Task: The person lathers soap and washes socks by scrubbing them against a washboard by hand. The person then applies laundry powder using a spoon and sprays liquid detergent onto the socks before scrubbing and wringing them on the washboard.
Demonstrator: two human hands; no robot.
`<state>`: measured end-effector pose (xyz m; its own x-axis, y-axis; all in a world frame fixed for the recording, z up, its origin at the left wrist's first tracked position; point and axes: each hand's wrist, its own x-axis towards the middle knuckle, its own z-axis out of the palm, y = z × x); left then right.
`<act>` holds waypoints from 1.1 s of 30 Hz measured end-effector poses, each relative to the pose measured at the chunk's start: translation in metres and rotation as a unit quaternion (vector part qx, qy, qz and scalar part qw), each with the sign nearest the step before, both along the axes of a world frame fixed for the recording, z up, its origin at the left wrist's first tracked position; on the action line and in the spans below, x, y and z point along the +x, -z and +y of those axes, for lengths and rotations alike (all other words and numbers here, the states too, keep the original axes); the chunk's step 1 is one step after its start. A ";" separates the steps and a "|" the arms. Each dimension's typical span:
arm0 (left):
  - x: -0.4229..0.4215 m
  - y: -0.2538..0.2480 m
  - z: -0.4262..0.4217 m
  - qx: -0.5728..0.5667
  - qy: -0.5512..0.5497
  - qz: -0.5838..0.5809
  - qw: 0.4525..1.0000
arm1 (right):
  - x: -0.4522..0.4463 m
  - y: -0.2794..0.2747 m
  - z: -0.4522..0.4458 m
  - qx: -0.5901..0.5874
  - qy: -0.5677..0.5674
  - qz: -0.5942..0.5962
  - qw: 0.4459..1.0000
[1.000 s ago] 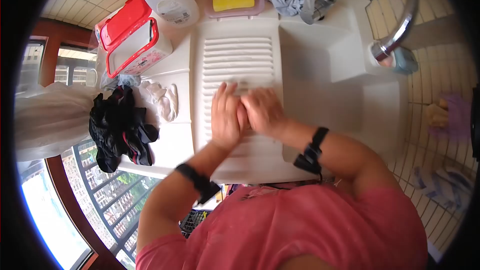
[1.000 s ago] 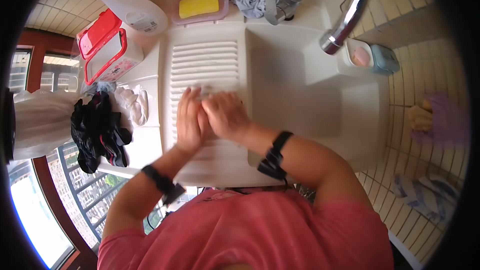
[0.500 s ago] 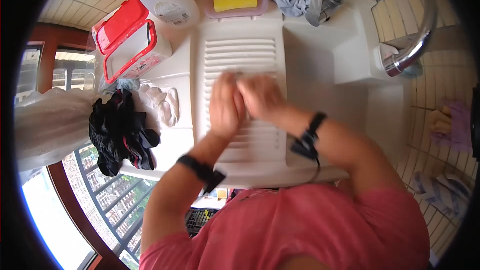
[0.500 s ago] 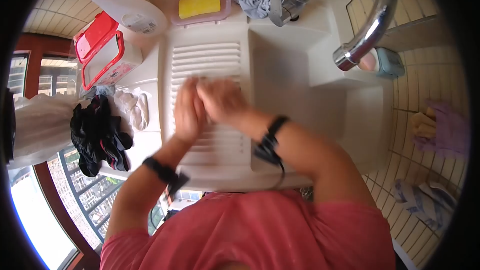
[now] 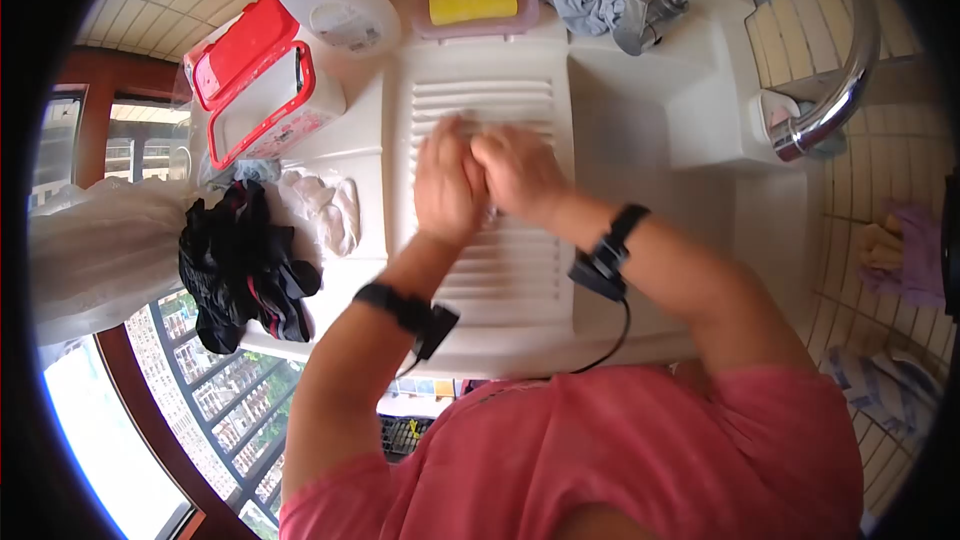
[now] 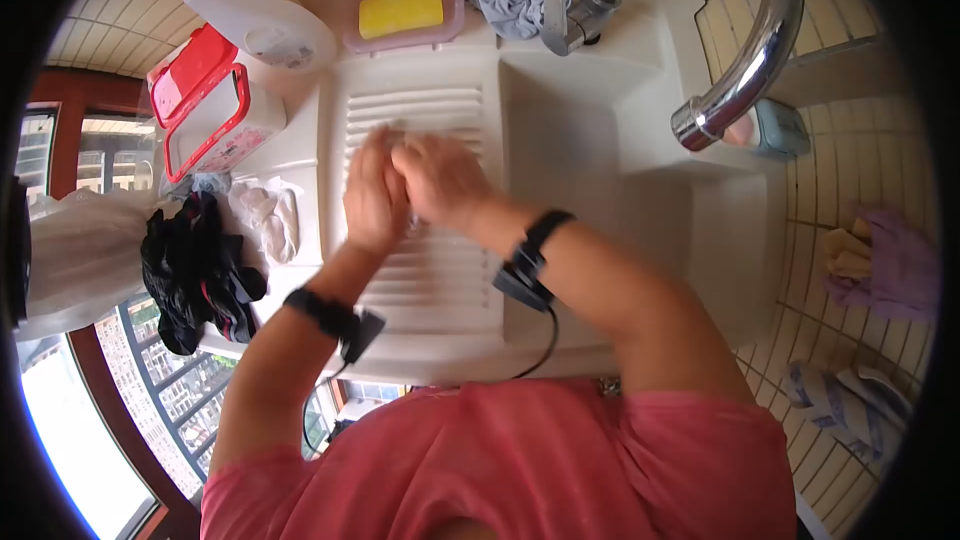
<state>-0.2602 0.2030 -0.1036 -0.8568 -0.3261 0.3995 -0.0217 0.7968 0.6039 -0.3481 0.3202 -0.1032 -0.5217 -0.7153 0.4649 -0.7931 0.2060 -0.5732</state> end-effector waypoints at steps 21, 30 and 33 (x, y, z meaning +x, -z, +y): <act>-0.024 -0.013 -0.005 -0.034 -0.081 -0.033 0.996 | -0.015 0.000 -0.023 0.020 0.122 -0.018 0.992; -0.020 0.002 -0.009 -0.120 -0.111 -0.013 0.986 | -0.022 -0.001 -0.026 -0.001 0.057 0.023 0.998; -0.046 0.005 -0.028 -0.114 -0.159 0.000 0.981 | -0.033 -0.002 -0.047 -0.041 0.148 0.022 0.988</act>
